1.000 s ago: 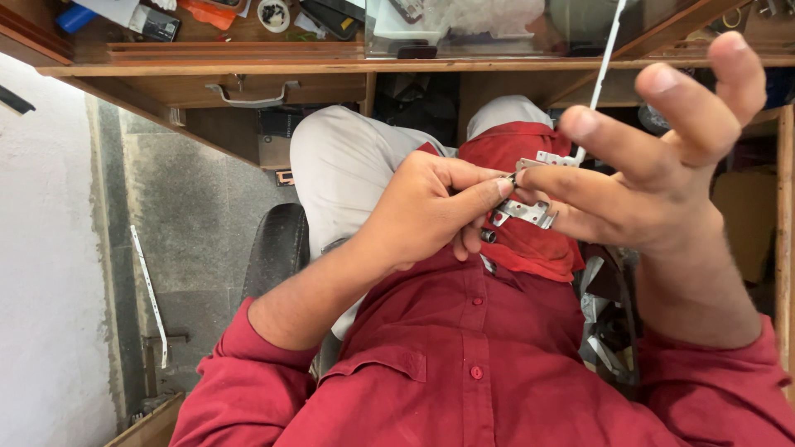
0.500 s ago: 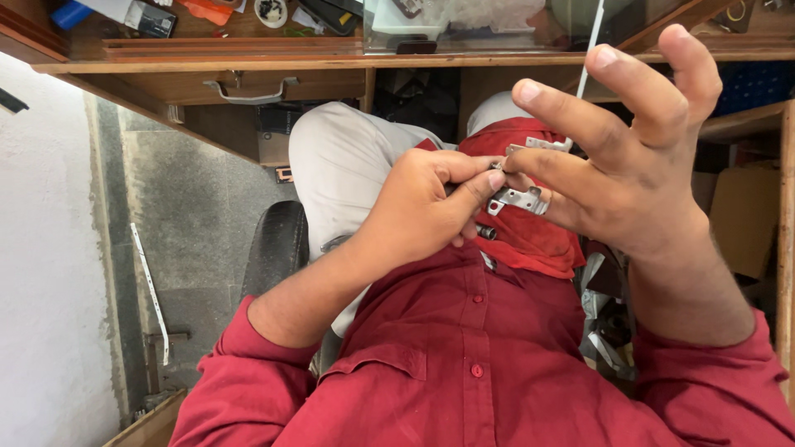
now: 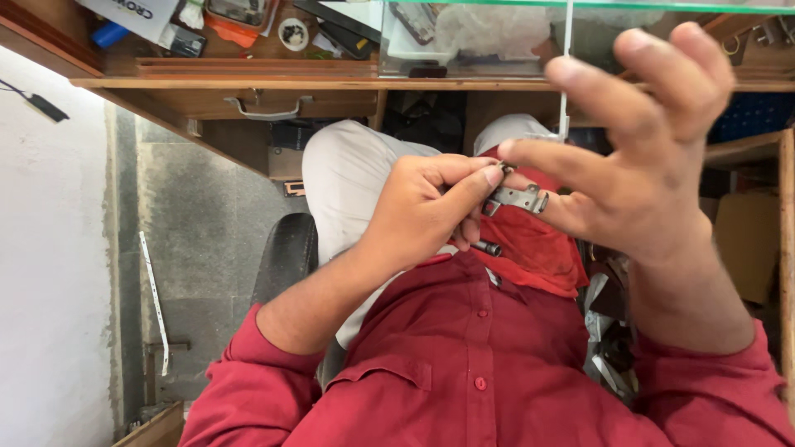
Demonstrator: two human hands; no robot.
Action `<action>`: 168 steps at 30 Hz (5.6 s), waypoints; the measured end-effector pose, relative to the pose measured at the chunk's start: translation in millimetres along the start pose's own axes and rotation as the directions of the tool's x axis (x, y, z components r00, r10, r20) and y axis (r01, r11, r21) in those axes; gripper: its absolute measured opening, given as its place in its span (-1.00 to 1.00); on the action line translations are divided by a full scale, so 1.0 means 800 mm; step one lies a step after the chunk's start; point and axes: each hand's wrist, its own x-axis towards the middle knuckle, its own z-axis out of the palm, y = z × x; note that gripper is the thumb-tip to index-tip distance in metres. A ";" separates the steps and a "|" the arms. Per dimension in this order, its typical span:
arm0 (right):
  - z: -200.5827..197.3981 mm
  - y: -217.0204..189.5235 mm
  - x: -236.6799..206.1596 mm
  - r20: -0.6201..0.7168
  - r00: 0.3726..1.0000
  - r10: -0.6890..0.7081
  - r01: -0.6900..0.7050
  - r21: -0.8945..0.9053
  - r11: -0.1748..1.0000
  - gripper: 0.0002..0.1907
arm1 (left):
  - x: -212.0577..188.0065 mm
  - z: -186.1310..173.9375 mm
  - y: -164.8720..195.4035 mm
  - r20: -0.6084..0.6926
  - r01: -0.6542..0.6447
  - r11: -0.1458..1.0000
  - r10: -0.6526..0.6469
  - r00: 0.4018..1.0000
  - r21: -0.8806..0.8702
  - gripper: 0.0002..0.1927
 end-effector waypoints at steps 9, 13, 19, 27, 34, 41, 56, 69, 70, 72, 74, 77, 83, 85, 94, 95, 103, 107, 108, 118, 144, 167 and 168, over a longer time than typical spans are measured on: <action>0.060 0.039 0.043 -0.112 0.933 0.341 -0.346 -0.025 0.938 -0.72 | -0.016 -0.042 0.049 -0.283 -0.266 0.962 0.272 0.920 0.061 -0.74; 0.093 0.038 0.081 0.009 0.958 0.287 -0.282 -0.156 0.947 -0.51 | -0.007 -0.041 0.055 -0.314 -0.259 0.966 0.249 0.916 0.011 -0.74; 0.106 0.051 0.107 0.002 0.977 0.214 -0.206 -0.253 0.945 -0.38 | -0.002 -0.038 0.045 -0.319 -0.192 0.981 0.172 0.932 -0.032 -0.74; 0.084 0.041 0.104 0.027 0.977 0.210 -0.200 -0.211 0.957 -0.60 | 0.003 -0.046 0.029 -0.315 -0.145 0.987 0.117 0.942 -0.067 -0.74; 0.082 0.030 0.096 -0.145 0.974 0.175 -0.207 -0.256 0.944 -0.87 | 0.010 -0.045 0.030 -0.333 -0.169 0.985 0.148 0.931 -0.036 -0.75; 0.081 -0.033 0.030 0.070 0.661 0.747 -0.585 0.672 0.455 -0.90 | 0.004 -0.032 0.031 -0.299 -0.169 0.983 0.183 0.937 0.073 -0.75; 0.097 -0.079 -0.009 0.516 0.499 0.696 -0.134 0.840 -0.526 -0.80 | 0.005 0.000 0.020 -0.204 -0.249 0.934 0.304 0.931 0.255 -0.76; 0.106 -0.082 -0.020 0.615 0.386 0.688 -0.079 0.765 -0.639 -0.81 | 0.002 0.010 0.005 -0.118 -0.394 0.654 0.595 0.795 0.647 -0.81; 0.108 -0.081 -0.019 0.608 0.386 0.694 -0.079 0.772 -0.631 -0.84 | 0.002 0.011 0.006 -0.113 -0.392 0.631 0.608 0.786 0.669 -0.81; 0.110 -0.075 -0.018 0.602 0.390 0.697 -0.089 0.778 -0.622 -0.84 | 0.007 0.011 0.010 -0.142 -0.386 0.691 0.575 0.805 0.611 -0.82; 0.111 -0.075 -0.018 0.640 0.360 0.679 -0.120 0.753 -0.647 -0.80 | 0.008 0.016 0.013 -0.197 -0.318 0.854 0.424 0.884 0.411 -0.82; 0.115 -0.079 -0.022 0.594 0.366 0.717 -0.106 0.791 -0.602 -0.79 | 0.010 0.018 0.012 -0.228 -0.267 0.909 0.347 0.910 0.320 -0.80; 0.124 -0.091 -0.042 0.414 0.397 0.819 0.004 0.892 -0.453 -0.84 | 0.009 0.017 -0.004 -0.132 -0.342 0.848 0.425 0.896 0.406 -0.79; 0.120 -0.087 -0.047 0.560 0.420 0.714 0.032 0.778 -0.628 -0.84 | 0.007 0.020 -0.007 -0.163 -0.279 0.909 0.340 0.926 0.311 -0.79; 0.116 -0.080 -0.048 -0.056 0.493 0.868 -0.300 0.926 0.230 -0.75 | 0.015 0.008 -0.015 -0.068 0.098 0.978 -0.112 0.991 -0.184 -0.74; 0.112 -0.079 -0.048 -0.148 0.525 0.838 -0.301 0.889 0.346 -0.67 | 0.014 0.007 -0.019 -0.033 0.114 0.970 -0.123 0.992 -0.213 -0.73; 0.039 -0.020 -0.018 -0.396 0.903 0.170 -0.170 0.034 0.985 -0.77 | 0.020 0.011 -0.021 -0.035 0.093 0.990 -0.097 0.995 -0.103 -0.74; 0.005 0.003 -0.010 -0.206 0.978 -0.029 0.013 -0.080 0.997 -0.78 | 0.017 0.014 -0.025 -0.019 0.091 0.995 -0.092 0.996 -0.049 -0.74; -0.001 0.003 -0.011 -0.154 0.987 -0.039 0.025 -0.093 0.995 -0.79 | 0.017 0.015 -0.026 -0.012 0.074 0.997 -0.075 0.997 -0.034 -0.74; -0.019 -0.025 0.026 0.099 0.987 0.127 -0.125 -0.024 0.992 -0.80 | 0.010 0.013 -0.017 -0.033 -0.053 0.995 0.056 0.998 0.079 -0.75; 0.098 0.070 0.114 0.021 0.972 0.232 -0.220 -0.246 0.944 -0.31 | 0.008 -0.052 0.026 -0.287 -0.191 0.958 0.126 0.950 -0.212 -0.73; 0.067 -0.001 0.037 -0.039 0.677 0.735 -0.683 0.337 0.648 -0.89 | 0.001 -0.042 0.019 -0.233 -0.181 0.972 0.143 0.962 -0.149 -0.71; 0.066 -0.013 0.026 0.049 0.646 0.761 -0.640 0.578 0.506 -0.89 | 0.000 -0.040 0.020 -0.238 -0.178 0.975 0.142 0.961 -0.136 -0.71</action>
